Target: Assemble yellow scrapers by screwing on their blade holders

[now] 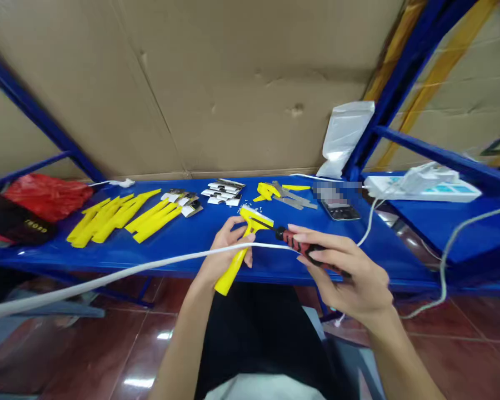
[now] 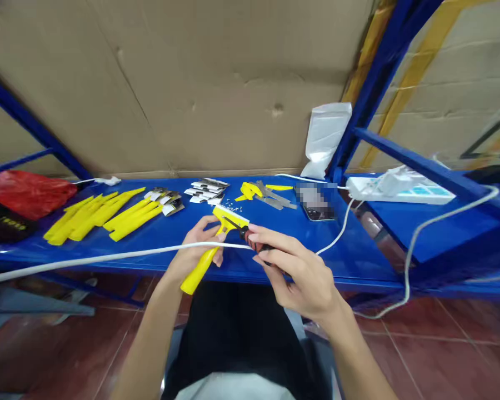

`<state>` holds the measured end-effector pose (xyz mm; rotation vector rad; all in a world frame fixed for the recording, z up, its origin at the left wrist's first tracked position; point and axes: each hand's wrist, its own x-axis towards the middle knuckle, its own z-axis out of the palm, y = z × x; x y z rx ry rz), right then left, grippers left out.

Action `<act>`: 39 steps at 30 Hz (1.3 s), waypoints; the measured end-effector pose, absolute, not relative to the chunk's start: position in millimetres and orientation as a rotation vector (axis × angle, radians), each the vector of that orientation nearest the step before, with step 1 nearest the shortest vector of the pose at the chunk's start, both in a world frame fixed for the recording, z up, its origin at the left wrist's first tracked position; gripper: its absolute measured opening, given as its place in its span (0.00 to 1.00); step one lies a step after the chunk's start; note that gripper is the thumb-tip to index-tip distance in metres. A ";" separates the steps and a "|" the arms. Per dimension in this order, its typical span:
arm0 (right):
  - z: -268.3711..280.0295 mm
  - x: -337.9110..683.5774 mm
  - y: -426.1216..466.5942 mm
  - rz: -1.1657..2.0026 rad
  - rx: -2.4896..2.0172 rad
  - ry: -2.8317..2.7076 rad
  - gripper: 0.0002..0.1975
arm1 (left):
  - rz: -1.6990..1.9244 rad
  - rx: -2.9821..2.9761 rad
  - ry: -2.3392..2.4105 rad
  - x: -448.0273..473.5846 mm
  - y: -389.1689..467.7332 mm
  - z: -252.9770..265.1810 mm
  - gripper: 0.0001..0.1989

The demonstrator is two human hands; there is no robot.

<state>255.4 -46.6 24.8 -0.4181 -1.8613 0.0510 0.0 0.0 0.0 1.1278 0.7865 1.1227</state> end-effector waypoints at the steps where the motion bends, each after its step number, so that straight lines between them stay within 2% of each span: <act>1: 24.9 255.1 -45.9 0.051 -0.421 -1.862 0.25 | 1.123 1.126 0.799 0.7 -0.7 1.2 0.30; 10: 25.7 254.5 -43.8 0.029 -0.442 -1.825 0.28 | 1.105 1.125 0.787 3.9 -3.8 6.5 0.31; 22: 31.5 250.9 -46.5 0.040 -0.458 -1.748 0.26 | 1.079 1.179 0.800 0.7 -7.1 12.3 0.26; 39: 28.9 252.3 -45.9 0.015 -0.477 -1.759 0.27 | 1.088 1.145 0.808 3.5 -9.0 17.6 0.30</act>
